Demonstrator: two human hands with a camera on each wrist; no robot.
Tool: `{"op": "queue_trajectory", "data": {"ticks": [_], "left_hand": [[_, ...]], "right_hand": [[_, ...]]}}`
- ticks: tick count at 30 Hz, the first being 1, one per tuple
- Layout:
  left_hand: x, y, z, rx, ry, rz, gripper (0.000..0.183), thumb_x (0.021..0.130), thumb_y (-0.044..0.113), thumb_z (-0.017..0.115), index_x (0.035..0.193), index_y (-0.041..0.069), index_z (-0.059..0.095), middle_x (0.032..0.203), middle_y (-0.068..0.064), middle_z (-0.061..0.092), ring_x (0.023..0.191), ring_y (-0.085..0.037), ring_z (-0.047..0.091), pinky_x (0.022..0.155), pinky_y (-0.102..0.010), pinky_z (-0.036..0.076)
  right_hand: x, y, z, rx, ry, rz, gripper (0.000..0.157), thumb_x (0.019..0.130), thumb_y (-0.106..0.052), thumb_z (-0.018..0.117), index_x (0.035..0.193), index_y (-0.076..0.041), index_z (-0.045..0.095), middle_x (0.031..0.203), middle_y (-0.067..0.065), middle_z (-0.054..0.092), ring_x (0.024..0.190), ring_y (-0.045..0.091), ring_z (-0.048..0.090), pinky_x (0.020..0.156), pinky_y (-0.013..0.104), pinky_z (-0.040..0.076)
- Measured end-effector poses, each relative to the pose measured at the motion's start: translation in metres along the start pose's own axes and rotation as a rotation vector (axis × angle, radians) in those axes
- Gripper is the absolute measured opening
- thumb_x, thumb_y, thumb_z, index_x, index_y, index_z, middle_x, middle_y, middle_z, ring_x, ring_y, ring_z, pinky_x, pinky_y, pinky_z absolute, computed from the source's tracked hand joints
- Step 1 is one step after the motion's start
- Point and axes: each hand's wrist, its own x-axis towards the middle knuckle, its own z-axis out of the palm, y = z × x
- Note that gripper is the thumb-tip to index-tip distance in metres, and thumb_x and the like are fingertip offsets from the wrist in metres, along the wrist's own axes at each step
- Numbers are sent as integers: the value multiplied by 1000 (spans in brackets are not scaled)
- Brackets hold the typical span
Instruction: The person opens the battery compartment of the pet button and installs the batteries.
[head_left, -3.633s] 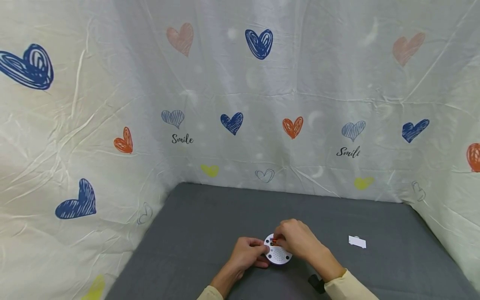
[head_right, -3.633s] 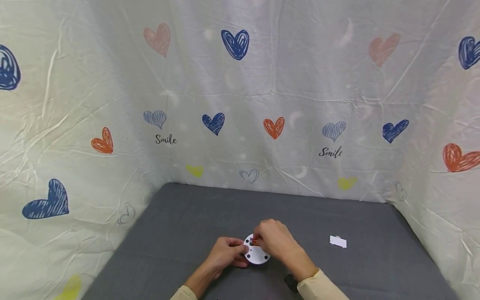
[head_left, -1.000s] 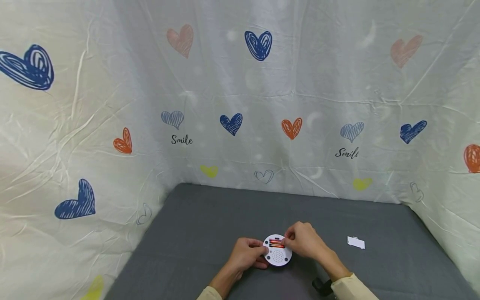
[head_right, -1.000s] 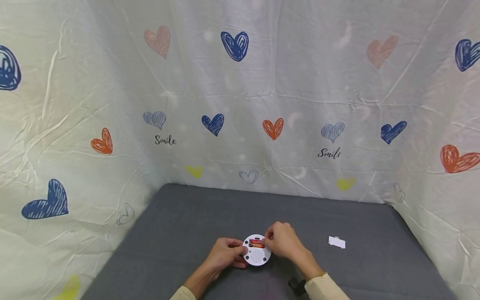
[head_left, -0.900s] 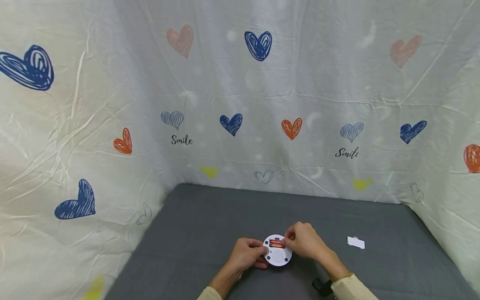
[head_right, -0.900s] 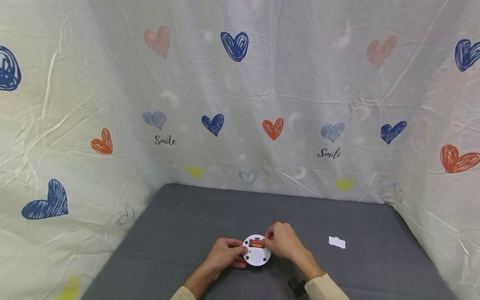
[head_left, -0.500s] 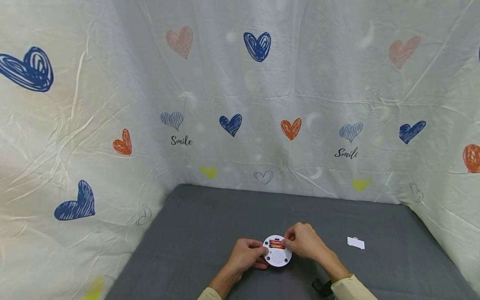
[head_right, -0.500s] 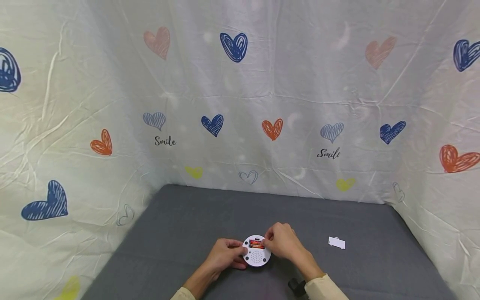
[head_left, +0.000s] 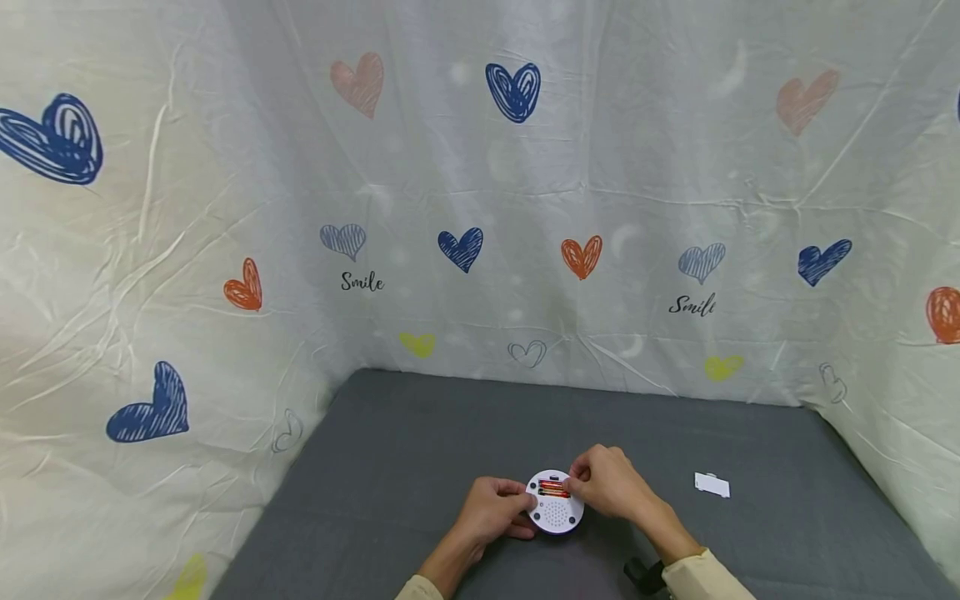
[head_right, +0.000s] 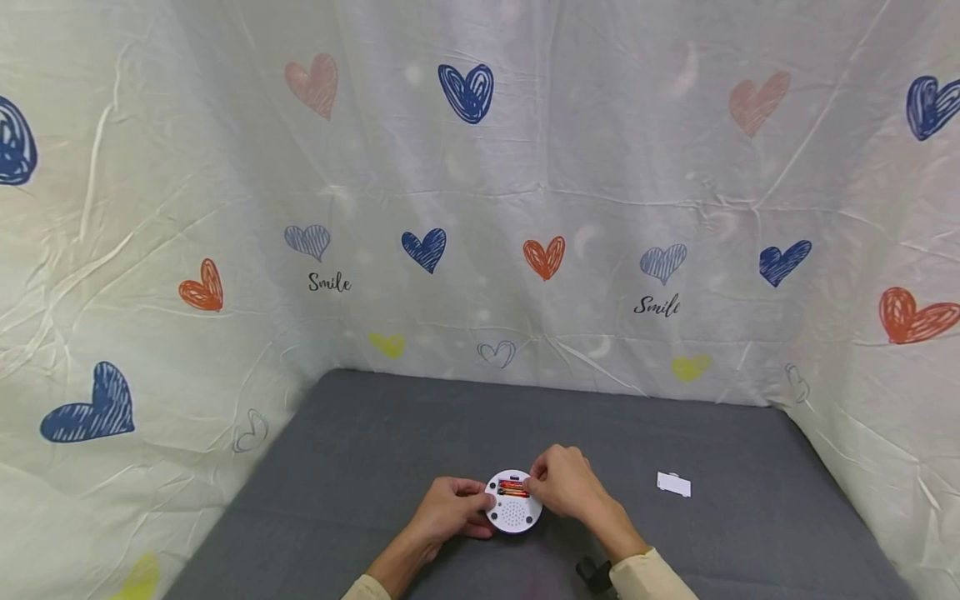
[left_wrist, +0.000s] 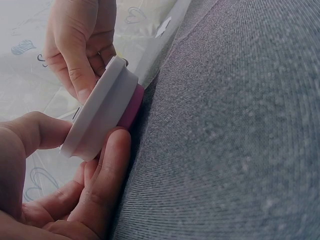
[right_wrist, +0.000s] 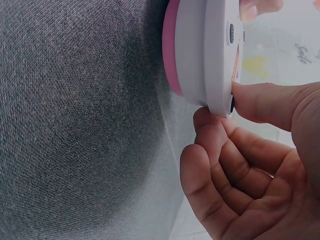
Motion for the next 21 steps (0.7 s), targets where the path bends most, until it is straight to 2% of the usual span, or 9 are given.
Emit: {"op": "queue_trajectory", "data": {"ticks": [12,21], "left_hand": [[-2,2,-1,-15,-7,2,30,83,6,73,108,-9,66,87,-14,73,68,-25,74,60,-38,65],[-2,3,-1,-14,-6,-1,29,83,6,73,108,-8,67,87,-14,73,68,-26,74,60,-38,65]], "right_hand": [[0,1,0,2,-16,-8,12,83,-19,75,72,-21,70,57,-15,57,51,5,49,43,20,38],[0,2,-1,9,4,-6,10,82,-20,78,73,-22,73,61,-16,62,56,3,54,48,20,44]]}}
